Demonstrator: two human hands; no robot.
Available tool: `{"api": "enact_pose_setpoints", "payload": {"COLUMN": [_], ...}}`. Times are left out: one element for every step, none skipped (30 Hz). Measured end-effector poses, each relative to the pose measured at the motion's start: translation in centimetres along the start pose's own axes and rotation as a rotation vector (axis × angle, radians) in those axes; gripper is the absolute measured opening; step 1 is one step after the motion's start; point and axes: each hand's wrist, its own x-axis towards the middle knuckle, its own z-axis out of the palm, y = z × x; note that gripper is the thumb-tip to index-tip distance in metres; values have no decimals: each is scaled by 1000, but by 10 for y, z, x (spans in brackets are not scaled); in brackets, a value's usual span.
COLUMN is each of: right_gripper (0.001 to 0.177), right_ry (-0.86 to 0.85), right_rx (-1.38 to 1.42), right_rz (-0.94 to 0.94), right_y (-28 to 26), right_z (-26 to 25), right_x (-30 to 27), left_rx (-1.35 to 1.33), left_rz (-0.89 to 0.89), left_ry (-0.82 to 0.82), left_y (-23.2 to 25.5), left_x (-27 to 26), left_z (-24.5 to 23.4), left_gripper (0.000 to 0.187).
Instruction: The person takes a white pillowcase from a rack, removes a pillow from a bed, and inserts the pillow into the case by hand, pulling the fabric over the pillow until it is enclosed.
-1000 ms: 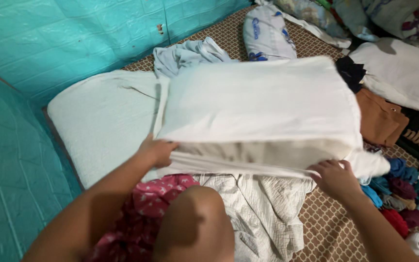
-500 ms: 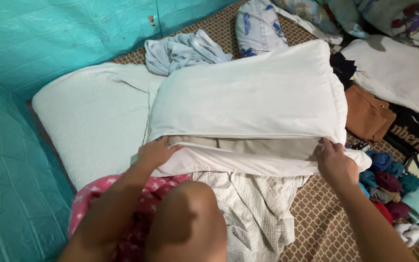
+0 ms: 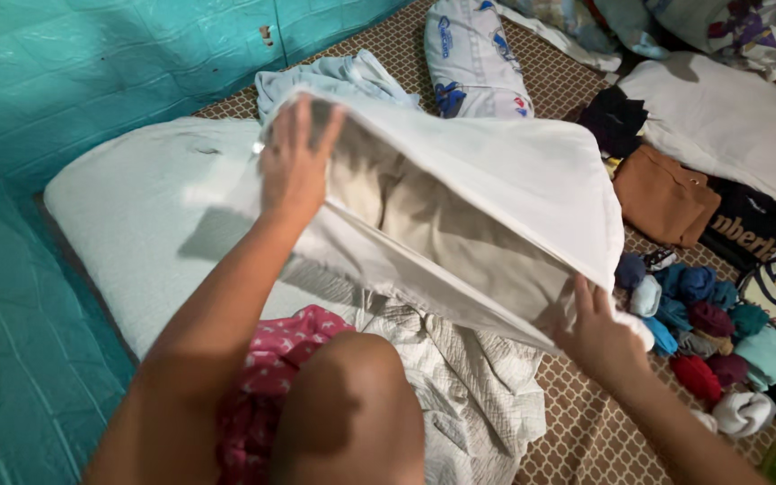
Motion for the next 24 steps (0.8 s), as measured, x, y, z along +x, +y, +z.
{"api": "enact_pose_setpoints", "payload": {"right_gripper": [91,94,93,92,92,91,89,88,77,67,58,48,39,35,29,25,23,23,25,29,36,45,54,51], "right_ry": [-42,-80,-84,-86,-88,-89,-90,-94,-93,-95,-95,-42,12,69,131,186,240,409,578,750,732,715,697,486], "right_rx": [-15,-28,-28,-28,-27,-22,-17,-14,-51,-88,-124,-80,-36,10,-6,-22,-39,37,114,191,261,330,399,678], "right_rz": [19,37,37,36,36,2,-32,-65,-99,-134,-169,-243,-317,-386,-328,-270,-212,-275,-338,-397,-354,-309,-264,-166], "right_y": [-3,-5,-6,-7,-6,-4,-2,3,6,8,12,18,24,31,37,44,53,62,70,78,83,88,93,96], "right_z": [7,13,18,24,30,35,41,48,54,60,65,69,72,76,77,78,80,84,88,93,98,102,106,107], "right_x": [-2,-1,1,5,8,9,11,12,14,17,19,20,20,20,25,31,35,41,48,55,64,72,76,77], "left_rx": [89,117,145,173,125,72,80,84,99,97,96,95,94,94,56,17,-21,-102,-181,-250,-318,-311,-304,-320], "left_rz": [89,163,237,311,313,314,248,174,-20,-96,-174,-252,-331,-407,-370,-334,-297,-242,-186,-163,-140,-99,-57,-11], "left_ry": [2,10,18,26,11,-4,-276,-549,-830,-952,-1073,-1189,-1304,-1416,-1381,-1352,-1323,-1164,-1004,-936,-867,-882,-896,-855], "left_y": [5,8,11,13,10,2,-7,-16,-28,-42,-58,-73,-86,-94,-100,-103,-104,-98,-91,-82,-66,-46,-25,-7], "left_x": [4,-1,-17,-36,-58,-82,-106,-129,-145,-164,-185,-202,-216,-221,-219,-216,-213,-205,-198,-189,-172,-150,-128,-111], "left_z": [-9,-15,-15,-10,-3,8,19,32,46,57,65,72,78,88,100,111,119,127,128,123,118,112,103,91], "left_gripper": [99,95,90,86,80,74,69,65,41,41,41,43,46,50,50,49,49,49,49,48,49,42,38,36]}}
